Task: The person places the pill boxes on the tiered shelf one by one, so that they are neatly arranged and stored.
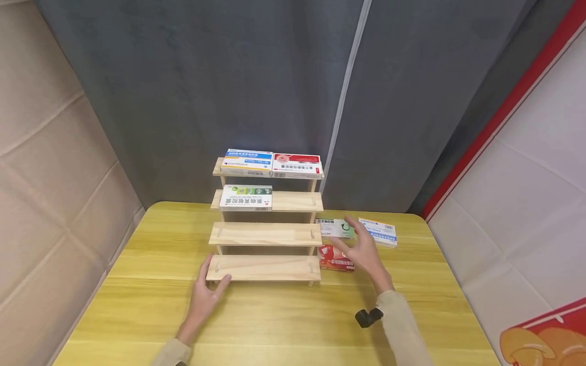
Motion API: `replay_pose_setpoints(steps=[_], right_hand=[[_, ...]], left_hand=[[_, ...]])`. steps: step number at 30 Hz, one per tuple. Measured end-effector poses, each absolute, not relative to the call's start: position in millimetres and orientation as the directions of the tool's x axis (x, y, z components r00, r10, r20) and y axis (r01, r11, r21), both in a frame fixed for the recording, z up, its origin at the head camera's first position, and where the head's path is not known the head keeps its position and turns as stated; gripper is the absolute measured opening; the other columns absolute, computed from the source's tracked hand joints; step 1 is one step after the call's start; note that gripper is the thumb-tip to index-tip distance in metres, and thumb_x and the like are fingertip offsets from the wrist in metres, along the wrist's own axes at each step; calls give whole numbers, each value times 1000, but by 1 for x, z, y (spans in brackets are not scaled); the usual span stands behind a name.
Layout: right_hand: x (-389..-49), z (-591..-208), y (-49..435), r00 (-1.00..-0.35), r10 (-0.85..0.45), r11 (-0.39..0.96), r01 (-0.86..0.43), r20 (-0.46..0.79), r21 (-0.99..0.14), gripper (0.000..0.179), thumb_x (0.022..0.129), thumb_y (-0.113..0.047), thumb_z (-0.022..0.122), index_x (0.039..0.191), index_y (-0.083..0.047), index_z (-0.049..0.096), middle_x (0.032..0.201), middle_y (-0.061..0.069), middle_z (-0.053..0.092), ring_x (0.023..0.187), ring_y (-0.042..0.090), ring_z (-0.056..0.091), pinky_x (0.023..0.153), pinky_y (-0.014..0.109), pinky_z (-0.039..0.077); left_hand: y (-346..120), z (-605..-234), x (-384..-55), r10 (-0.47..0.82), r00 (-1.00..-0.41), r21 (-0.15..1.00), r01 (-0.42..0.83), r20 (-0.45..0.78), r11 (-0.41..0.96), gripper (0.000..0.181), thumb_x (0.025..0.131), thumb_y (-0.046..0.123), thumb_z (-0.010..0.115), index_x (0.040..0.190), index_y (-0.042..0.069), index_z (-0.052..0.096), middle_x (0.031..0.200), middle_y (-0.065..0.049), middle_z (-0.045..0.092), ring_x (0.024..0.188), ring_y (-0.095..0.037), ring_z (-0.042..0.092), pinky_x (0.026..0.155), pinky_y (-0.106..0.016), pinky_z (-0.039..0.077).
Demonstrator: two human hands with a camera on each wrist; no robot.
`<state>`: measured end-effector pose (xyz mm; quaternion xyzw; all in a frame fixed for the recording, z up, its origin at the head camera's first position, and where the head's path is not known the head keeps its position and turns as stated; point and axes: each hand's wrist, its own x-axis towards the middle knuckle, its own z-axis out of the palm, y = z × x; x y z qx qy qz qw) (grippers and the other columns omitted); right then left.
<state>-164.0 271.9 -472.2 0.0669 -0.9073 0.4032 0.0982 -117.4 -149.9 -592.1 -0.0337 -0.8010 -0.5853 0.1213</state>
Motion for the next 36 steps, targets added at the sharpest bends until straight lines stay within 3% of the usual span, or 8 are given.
replay_pose_setpoints(steps=[11,17,27,36], right_hand=[[-158,-492,286,-991,-36,653,-120,127,-748,78,90,-22,77,153,1,38,157,27,40,141,50,39,115,68,35],[-159,-513,295,-989,-59,648,-142,137,-748,80,85,-14,81,149,7,39,153,30,42,139,50,41,115,65,37],[-158,-534,303,-999,-45,627,-37,11,-778,96,80,-30,86,154,3,34,158,29,36,145,50,33,120,67,27],[-158,-547,305,-998,-65,562,-15,-25,-827,103,77,-22,88,155,6,28,160,30,32,149,49,27,124,63,21]], left_hand=[[-150,-593,-117,-90,-969,929,193,232,316,82,93,24,75,159,12,29,161,-21,37,149,-43,33,123,-65,22],[-151,-593,-118,-85,-968,924,195,235,329,81,93,26,75,159,12,29,162,-20,34,151,-43,30,123,-67,21],[-150,-594,-118,-88,-970,927,189,229,323,81,94,25,74,159,11,29,162,-19,36,150,-41,32,124,-64,22],[-150,-594,-118,-89,-967,925,199,239,324,80,93,23,74,158,9,30,162,-19,36,150,-41,33,123,-65,23]])
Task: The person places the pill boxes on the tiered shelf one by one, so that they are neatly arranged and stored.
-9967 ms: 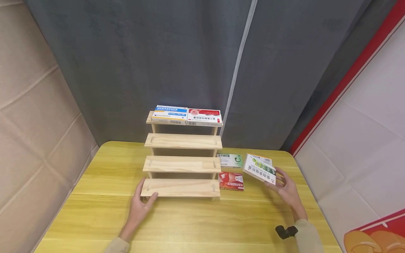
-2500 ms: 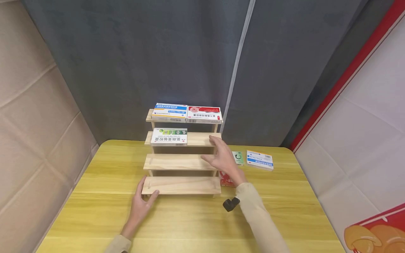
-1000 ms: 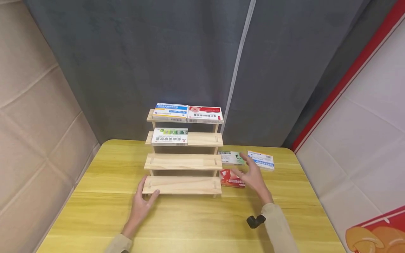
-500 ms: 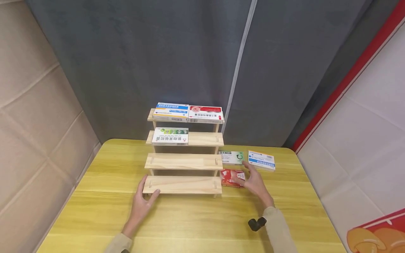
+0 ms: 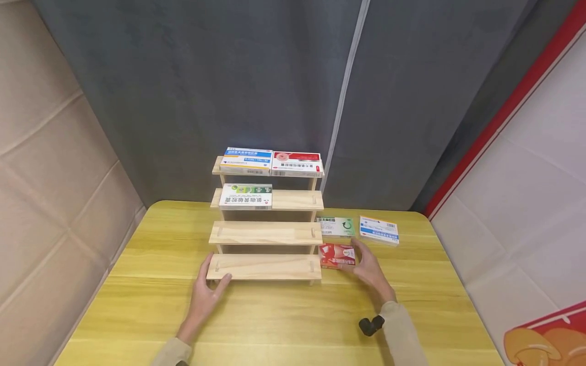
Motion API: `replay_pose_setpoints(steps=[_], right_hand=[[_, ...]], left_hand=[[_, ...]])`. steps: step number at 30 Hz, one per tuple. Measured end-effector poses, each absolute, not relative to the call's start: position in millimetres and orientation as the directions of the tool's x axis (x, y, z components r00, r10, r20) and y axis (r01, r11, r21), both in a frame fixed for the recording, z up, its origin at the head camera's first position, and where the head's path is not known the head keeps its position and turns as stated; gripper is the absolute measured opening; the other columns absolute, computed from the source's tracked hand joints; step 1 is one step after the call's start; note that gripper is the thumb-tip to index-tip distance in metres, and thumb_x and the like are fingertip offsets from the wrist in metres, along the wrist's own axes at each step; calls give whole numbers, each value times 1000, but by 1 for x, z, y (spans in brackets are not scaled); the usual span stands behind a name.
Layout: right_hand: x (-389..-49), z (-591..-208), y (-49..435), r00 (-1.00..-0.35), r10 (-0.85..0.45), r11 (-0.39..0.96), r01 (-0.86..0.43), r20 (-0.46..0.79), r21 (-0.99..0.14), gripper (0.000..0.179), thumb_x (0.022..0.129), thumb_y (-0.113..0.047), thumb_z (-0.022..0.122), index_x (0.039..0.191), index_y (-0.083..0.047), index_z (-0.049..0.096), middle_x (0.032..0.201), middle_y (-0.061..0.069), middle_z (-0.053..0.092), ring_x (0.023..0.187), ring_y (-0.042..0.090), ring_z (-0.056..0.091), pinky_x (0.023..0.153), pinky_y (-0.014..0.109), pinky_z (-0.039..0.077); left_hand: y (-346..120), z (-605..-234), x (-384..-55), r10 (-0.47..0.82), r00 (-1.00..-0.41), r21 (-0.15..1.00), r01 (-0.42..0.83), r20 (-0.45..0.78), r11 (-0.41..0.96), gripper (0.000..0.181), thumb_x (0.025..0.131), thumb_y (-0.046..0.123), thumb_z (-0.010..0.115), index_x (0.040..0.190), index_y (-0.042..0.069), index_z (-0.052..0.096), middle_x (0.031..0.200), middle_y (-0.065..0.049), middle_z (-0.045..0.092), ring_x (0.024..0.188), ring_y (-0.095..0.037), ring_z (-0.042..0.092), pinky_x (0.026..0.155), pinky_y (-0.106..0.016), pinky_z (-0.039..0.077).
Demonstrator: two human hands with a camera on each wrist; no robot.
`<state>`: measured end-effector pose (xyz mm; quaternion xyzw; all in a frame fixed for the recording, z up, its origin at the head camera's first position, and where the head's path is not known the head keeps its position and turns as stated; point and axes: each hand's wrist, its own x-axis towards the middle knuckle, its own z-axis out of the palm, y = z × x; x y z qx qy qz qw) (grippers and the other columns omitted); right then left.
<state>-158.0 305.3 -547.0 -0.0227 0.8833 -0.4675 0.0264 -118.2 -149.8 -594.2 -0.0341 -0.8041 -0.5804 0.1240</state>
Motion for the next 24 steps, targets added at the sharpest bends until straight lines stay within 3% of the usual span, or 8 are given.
replay_pose_setpoints(steps=[7,17,24], right_hand=[[-155,-552,304,-993,-36,549,72,-109,-833,105,78,-26,88,159,-2,25,166,24,23,154,46,17,126,64,13],[-152,-556,300,-989,-22,615,102,-146,-782,106,78,-28,88,159,-3,25,165,26,21,152,49,16,123,68,14],[-153,-559,304,-997,-37,609,35,-72,-792,96,78,-12,86,155,4,30,162,31,26,151,50,20,125,65,13]], left_hand=[[-150,-592,-116,-98,-968,932,192,232,308,81,92,22,76,159,11,30,160,-18,40,148,-38,37,125,-59,25],[-150,-592,-116,-101,-967,928,192,235,319,82,92,22,76,159,10,30,160,-18,40,148,-38,37,125,-60,24],[-150,-592,-118,-89,-966,920,201,244,336,83,93,24,75,159,8,28,158,-22,41,147,-42,36,124,-63,24]])
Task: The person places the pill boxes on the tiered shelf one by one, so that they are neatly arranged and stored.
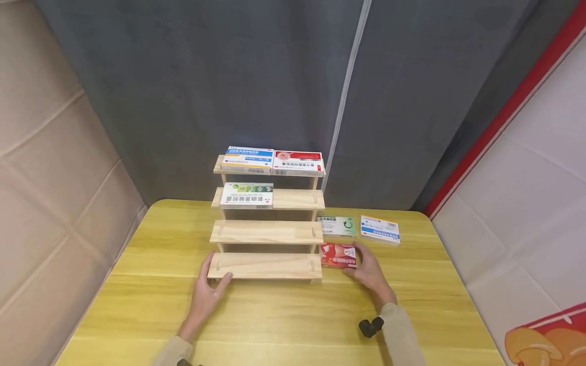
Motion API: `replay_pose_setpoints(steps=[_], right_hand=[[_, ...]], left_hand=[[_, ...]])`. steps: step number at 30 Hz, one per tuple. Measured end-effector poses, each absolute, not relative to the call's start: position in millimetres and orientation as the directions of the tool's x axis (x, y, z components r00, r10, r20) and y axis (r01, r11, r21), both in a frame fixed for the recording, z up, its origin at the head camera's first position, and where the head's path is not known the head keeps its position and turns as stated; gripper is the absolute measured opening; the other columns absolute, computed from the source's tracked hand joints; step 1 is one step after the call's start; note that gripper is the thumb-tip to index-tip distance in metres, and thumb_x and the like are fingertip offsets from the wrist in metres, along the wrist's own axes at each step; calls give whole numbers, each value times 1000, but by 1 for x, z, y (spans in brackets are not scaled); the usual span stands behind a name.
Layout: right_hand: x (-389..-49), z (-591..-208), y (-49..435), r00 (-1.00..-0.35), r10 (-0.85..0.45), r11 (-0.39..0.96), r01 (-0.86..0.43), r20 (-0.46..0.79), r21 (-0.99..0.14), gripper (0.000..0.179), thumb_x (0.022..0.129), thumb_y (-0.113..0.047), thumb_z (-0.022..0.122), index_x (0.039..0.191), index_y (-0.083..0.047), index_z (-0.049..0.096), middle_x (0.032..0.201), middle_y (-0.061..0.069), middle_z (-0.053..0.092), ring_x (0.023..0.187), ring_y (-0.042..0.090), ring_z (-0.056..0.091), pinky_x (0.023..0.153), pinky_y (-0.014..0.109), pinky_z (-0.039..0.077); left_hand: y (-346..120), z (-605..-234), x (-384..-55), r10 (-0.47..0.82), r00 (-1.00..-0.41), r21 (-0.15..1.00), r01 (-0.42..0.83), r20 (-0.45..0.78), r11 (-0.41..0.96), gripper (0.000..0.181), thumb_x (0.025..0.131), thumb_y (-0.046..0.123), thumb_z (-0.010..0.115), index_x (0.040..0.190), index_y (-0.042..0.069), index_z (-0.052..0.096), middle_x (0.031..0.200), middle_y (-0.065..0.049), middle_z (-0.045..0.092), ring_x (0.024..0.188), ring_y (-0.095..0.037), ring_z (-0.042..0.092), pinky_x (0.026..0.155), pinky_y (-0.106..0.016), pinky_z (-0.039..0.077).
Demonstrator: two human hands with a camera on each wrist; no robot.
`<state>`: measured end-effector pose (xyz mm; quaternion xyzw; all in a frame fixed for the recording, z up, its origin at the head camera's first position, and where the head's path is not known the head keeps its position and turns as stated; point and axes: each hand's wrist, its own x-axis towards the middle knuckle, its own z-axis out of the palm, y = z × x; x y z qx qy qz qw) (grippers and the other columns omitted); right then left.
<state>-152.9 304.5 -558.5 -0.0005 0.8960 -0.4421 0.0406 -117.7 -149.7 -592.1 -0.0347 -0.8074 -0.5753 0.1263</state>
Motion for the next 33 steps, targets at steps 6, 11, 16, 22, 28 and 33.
replay_pose_setpoints(steps=[6,11,16,22,28,33], right_hand=[[-153,-560,309,-997,-22,615,40,-68,-787,90,79,-10,85,153,1,35,161,28,32,151,48,22,126,63,15],[-153,-562,314,-996,2,602,74,-91,-795,89,78,-16,87,152,-3,39,160,25,36,151,45,26,125,63,18],[-151,-563,319,-994,22,574,102,-110,-812,90,79,-23,88,152,-5,39,161,23,36,151,44,27,125,62,21],[-148,-562,322,-982,78,480,188,-172,-857,97,77,-29,89,155,-7,35,164,19,32,154,41,23,127,60,19],[-144,-561,325,-970,122,403,240,-208,-883,102,78,-35,89,158,-9,32,164,19,32,153,42,26,125,62,20],[-143,-558,324,-964,164,376,255,-207,-891,106,78,-40,88,160,-11,27,162,19,35,149,42,32,123,62,27]], left_hand=[[-149,-593,-118,-85,-965,913,204,248,353,84,92,24,75,159,8,27,159,-24,38,148,-44,33,122,-67,24],[-149,-592,-119,-86,-967,915,196,241,353,85,92,24,76,159,7,28,159,-24,39,148,-45,34,122,-67,24],[-148,-591,-119,-90,-969,920,184,228,346,85,92,24,76,159,7,27,160,-22,38,148,-43,34,124,-64,23],[-149,-591,-120,-93,-964,915,202,249,349,85,91,22,76,159,7,27,157,-23,42,146,-43,39,123,-63,26],[-149,-592,-119,-90,-964,915,204,249,347,85,91,22,76,159,6,28,157,-24,42,146,-43,38,123,-64,26],[-149,-592,-119,-89,-966,918,201,245,342,85,92,23,76,159,6,27,158,-23,40,147,-44,36,123,-65,24]])
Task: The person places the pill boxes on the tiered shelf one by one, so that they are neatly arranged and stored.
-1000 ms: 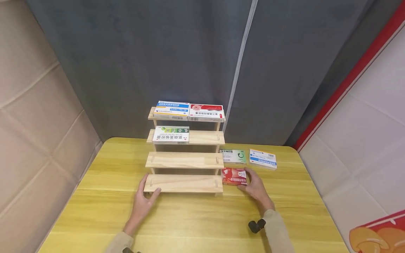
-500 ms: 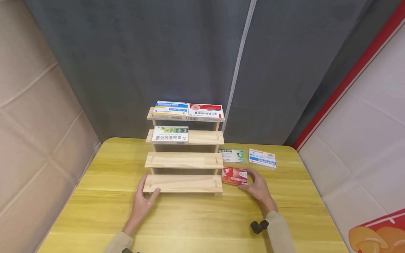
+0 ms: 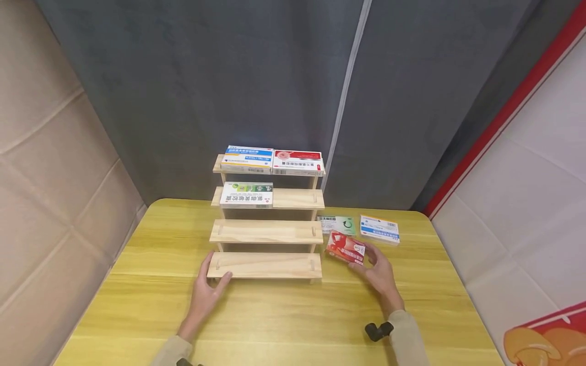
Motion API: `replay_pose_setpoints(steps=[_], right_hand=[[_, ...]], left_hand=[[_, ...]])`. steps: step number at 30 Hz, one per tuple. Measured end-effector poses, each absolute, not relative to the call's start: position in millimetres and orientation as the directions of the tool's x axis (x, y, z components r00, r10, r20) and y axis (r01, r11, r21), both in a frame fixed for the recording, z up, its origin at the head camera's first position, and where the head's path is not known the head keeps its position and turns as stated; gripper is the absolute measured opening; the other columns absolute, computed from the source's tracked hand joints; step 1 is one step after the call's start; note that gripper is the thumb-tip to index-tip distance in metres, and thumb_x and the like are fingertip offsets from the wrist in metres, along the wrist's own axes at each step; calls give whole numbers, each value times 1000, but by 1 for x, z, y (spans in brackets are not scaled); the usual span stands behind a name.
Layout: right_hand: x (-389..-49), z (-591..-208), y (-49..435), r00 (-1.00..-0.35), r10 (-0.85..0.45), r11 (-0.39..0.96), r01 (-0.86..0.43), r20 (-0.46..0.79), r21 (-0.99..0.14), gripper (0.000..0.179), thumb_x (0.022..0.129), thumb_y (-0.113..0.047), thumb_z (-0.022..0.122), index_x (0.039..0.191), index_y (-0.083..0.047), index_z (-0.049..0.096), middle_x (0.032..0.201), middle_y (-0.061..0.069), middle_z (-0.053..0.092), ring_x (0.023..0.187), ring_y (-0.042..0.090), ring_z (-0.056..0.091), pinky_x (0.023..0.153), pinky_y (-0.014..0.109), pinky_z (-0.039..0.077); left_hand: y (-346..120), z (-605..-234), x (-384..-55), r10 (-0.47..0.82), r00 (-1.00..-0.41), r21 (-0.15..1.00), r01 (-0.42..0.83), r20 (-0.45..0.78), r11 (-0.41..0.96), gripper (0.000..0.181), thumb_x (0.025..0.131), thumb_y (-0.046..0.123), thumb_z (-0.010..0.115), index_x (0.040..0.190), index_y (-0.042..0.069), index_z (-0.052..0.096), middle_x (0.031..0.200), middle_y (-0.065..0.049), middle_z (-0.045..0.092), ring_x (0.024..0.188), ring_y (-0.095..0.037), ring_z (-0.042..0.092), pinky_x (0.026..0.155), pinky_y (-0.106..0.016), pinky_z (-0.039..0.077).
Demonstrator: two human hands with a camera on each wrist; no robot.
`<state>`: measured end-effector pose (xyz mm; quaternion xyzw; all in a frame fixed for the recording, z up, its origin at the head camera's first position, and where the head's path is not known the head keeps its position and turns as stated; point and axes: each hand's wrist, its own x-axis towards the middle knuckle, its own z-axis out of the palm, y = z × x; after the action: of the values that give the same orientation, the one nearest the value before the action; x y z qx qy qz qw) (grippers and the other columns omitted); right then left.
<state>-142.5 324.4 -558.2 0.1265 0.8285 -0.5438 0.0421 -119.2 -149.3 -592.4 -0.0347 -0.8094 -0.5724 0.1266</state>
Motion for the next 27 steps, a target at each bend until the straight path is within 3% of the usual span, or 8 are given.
replay_pose_setpoints(steps=[10,18,27], right_hand=[[-142,-550,323,-974,208,414,175,-94,-893,96,83,-41,84,159,-14,32,160,15,39,147,40,37,122,60,31],[-140,-542,321,-965,261,441,99,22,-892,87,84,-33,84,154,-8,39,156,23,43,141,47,43,118,62,36],[-141,-537,319,-945,313,445,56,97,-894,85,85,-31,84,154,-7,40,153,22,48,138,42,46,116,60,39]], left_hand=[[-150,-593,-119,-90,-968,922,190,233,338,85,92,25,76,160,11,27,159,-22,40,148,-43,35,123,-65,22],[-150,-592,-120,-87,-969,919,189,232,347,84,92,26,76,160,10,27,161,-22,37,150,-43,31,123,-67,21],[-150,-593,-120,-87,-968,919,191,234,344,84,92,24,76,159,9,27,160,-23,37,150,-44,31,123,-67,22]])
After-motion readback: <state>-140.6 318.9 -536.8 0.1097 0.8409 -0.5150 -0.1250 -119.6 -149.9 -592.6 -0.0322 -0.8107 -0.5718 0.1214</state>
